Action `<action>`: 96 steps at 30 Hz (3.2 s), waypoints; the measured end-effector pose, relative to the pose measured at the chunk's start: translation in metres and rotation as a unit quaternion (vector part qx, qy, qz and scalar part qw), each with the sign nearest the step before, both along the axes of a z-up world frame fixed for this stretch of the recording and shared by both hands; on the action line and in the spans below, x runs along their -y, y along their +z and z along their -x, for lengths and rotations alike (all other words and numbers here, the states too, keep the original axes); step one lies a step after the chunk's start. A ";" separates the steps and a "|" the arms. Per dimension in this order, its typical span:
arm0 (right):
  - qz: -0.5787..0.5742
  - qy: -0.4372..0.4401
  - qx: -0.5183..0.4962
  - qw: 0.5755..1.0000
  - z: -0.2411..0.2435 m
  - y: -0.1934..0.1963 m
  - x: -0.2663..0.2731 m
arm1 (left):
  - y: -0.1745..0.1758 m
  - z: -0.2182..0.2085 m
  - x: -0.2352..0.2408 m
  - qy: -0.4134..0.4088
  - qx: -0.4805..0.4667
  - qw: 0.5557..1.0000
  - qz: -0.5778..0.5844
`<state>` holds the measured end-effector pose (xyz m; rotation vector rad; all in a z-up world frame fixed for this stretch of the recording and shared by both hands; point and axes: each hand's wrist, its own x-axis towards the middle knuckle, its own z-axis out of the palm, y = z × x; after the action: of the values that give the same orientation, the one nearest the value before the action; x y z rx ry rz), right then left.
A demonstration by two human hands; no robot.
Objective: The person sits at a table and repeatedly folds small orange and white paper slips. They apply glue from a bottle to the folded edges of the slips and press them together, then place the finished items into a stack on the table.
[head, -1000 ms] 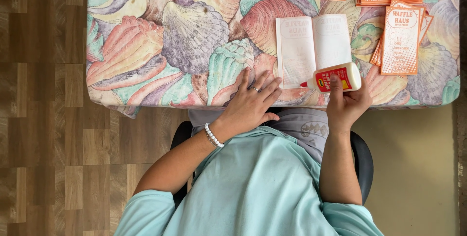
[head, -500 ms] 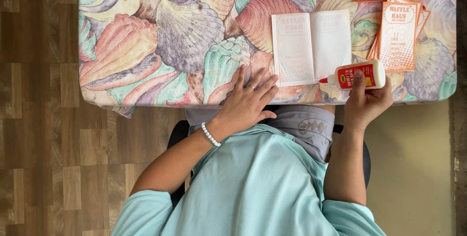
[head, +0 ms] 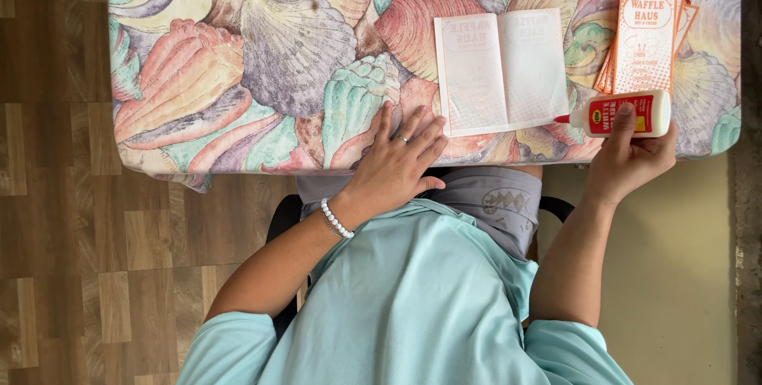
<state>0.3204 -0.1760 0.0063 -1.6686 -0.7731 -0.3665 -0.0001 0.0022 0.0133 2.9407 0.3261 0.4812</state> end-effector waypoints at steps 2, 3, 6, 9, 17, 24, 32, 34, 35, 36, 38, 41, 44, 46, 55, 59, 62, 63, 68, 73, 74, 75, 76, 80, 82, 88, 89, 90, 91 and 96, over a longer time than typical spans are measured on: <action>0.000 -0.002 0.014 1.000 -0.006 0.000 0.002 | 0.001 0.000 0.000 0.007 0.015 1.000 0.010; -0.001 -0.004 0.028 1.000 -0.009 0.000 0.003 | 0.002 0.001 0.000 0.014 0.029 0.999 0.020; -0.012 0.002 0.007 1.000 -0.012 0.001 0.003 | 0.002 0.001 0.000 0.021 0.036 0.999 0.025; -0.012 -0.013 0.011 1.000 -0.016 -0.001 0.005 | 0.008 0.001 0.000 0.027 0.045 0.998 0.021; -0.072 -0.040 0.047 0.996 0.010 0.037 0.001 | 0.008 0.000 0.001 0.033 0.041 0.998 0.025; -0.020 0.052 -0.094 0.994 0.081 0.030 -0.036 | 0.002 0.001 0.001 0.032 0.045 0.998 0.020; 0.070 0.176 -0.062 0.980 0.092 -0.014 -0.055 | -0.019 -0.003 0.005 0.051 0.111 0.992 0.031; 0.077 0.186 -0.059 0.978 0.093 -0.014 -0.058 | -0.019 -0.003 0.004 0.054 0.113 0.992 0.031; 0.085 0.187 -0.054 0.977 0.095 -0.013 -0.059 | -0.019 -0.002 0.005 0.053 0.114 0.992 0.031; 0.092 0.188 -0.050 0.977 0.096 -0.013 -0.061 | -0.019 -0.002 0.005 0.052 0.114 0.992 0.031; 0.100 0.190 -0.040 0.976 0.093 -0.014 -0.061 | -0.020 -0.003 0.005 0.053 0.118 0.991 0.032; 0.106 0.191 -0.027 0.975 0.091 -0.011 -0.066 | -0.021 -0.003 0.005 0.052 0.123 0.990 0.035; 0.109 0.192 -0.017 0.975 0.093 -0.005 -0.074 | -0.019 -0.003 0.004 0.053 0.126 0.990 0.035; 0.113 0.194 -0.013 0.974 0.092 -0.004 -0.079 | -0.019 -0.002 0.004 0.056 0.127 0.990 0.033; 0.110 0.199 0.008 0.974 0.090 0.007 -0.105 | -0.016 -0.001 0.004 0.060 0.139 0.987 0.047; 0.103 0.203 0.024 0.973 0.088 0.010 -0.119 | -0.016 -0.001 0.004 0.060 0.137 0.988 0.047; 0.081 0.189 -0.002 0.979 0.099 0.023 -0.134 | -0.006 0.003 0.000 0.064 0.105 0.992 0.032; 0.064 0.172 -0.037 0.982 0.104 0.027 -0.138 | -0.001 0.005 0.000 0.067 0.073 0.995 0.016; 0.053 0.192 0.013 0.980 0.096 0.028 -0.157 | -0.003 0.006 0.000 0.069 0.076 0.995 0.015; 0.045 0.198 0.051 0.978 0.086 0.029 -0.174 | -0.003 0.006 0.000 0.071 0.075 0.995 0.009; 0.044 0.197 0.059 0.978 0.083 0.028 -0.178 | -0.003 0.006 0.000 0.072 0.074 0.995 0.008; 0.042 0.196 0.068 0.977 0.080 0.027 -0.181 | -0.003 0.006 0.000 0.073 0.073 0.995 0.005; 0.042 0.196 0.068 0.977 0.080 0.028 -0.184 | -0.003 0.006 -0.001 0.073 0.073 0.995 0.005; 0.037 0.199 0.067 0.977 0.075 0.027 -0.199 | -0.002 0.006 0.000 0.075 0.071 0.995 0.002; 0.028 0.199 0.079 0.976 0.072 0.027 -0.208 | -0.001 0.007 0.000 0.077 0.074 0.994 -0.001; 0.054 0.177 0.110 0.977 0.064 0.032 -0.232 | -0.001 0.009 0.000 0.084 0.074 0.994 -0.012; 0.045 0.171 0.103 0.979 0.063 0.033 -0.234 | 0.000 0.009 -0.001 0.075 0.076 0.994 0.003; 0.036 0.166 0.096 0.981 0.061 0.035 -0.235 | 0.000 0.008 -0.001 0.065 0.079 0.995 0.018; 0.032 0.167 0.097 0.981 0.060 0.037 -0.232 | -0.003 0.009 -0.001 0.066 0.080 0.995 0.014; -0.132 0.169 -0.275 0.937 0.062 0.068 -0.193 | 0.004 0.011 -0.009 0.027 0.248 0.960 0.124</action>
<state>0.2585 0.0166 0.0741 -1.2612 -0.5409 0.2301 -0.0113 0.0110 0.0169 2.4646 0.3685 1.0695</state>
